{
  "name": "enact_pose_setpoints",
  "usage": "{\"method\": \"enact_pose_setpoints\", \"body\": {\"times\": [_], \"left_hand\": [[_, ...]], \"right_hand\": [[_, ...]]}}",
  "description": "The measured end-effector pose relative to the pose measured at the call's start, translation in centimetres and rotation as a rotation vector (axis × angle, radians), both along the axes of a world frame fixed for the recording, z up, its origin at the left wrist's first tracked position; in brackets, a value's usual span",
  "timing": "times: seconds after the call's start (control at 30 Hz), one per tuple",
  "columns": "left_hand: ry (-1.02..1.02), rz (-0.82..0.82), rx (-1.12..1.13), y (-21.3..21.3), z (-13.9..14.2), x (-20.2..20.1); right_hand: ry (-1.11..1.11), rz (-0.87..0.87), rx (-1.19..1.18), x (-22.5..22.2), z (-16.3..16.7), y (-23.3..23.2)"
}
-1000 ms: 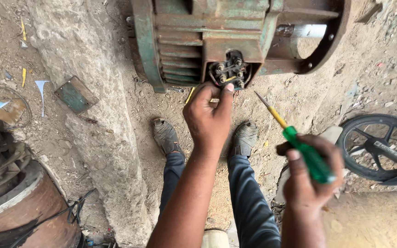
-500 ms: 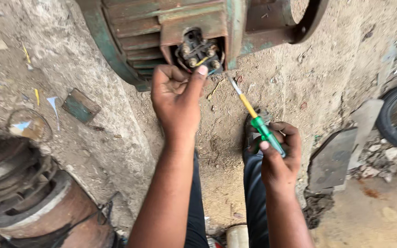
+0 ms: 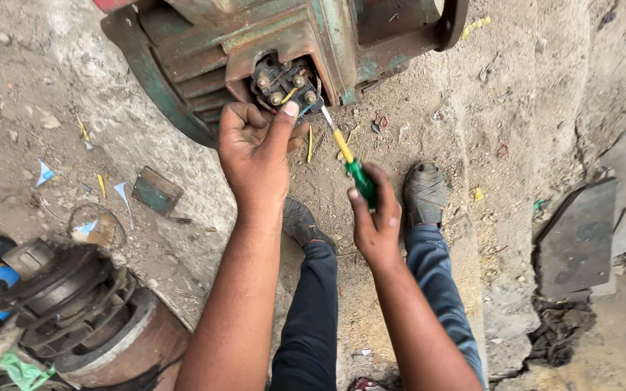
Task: The person works on an electric motor lying on the ground, using a screwdriver to loosen and tighten screws on the motor's terminal box and reposition the wiring connections inside it. They rotate the motor to reach the other side and continue working on the terminal connections with the screwdriver.
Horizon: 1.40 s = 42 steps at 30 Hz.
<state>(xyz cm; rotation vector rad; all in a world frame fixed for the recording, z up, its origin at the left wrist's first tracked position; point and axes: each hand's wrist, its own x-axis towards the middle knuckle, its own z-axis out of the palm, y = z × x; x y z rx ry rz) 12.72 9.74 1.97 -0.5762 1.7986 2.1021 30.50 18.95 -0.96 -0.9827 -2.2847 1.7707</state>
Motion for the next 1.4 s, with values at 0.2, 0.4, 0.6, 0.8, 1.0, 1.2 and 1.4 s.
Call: {"method": "enact_pose_setpoints", "body": {"times": [0.2, 0.4, 0.6, 0.8, 1.0, 1.2, 1.4], "left_hand": [[0.004, -0.036, 0.004, -0.2, 0.2, -0.1], [0.017, -0.042, 0.009, -0.2, 0.3, 0.0], [0.022, -0.056, 0.011, -0.2, 0.3, -0.2], [-0.032, -0.032, 0.006, -0.2, 0.5, -0.4], [-0.043, -0.021, -0.01, 0.2, 0.9, -0.7], [-0.057, -0.019, -0.014, 0.3, 0.9, -0.4], [-0.055, -0.033, -0.029, 0.1, 0.6, -0.3]], "right_hand": [[-0.041, -0.002, 0.045, -2.2, -2.8, -1.4], [0.084, 0.086, 0.249, -2.8, -1.8, -0.6], [-0.084, 0.241, 0.385, -3.3, 1.4, 2.4], [-0.206, 0.398, 0.47, -3.0, 5.1, 3.4], [-0.244, 0.369, 0.464, -1.6, 5.7, 3.3], [-0.117, 0.305, 0.535, -4.6, 0.8, 1.2], [-0.12, 0.351, 0.53, -4.9, 1.8, 1.1]]}}
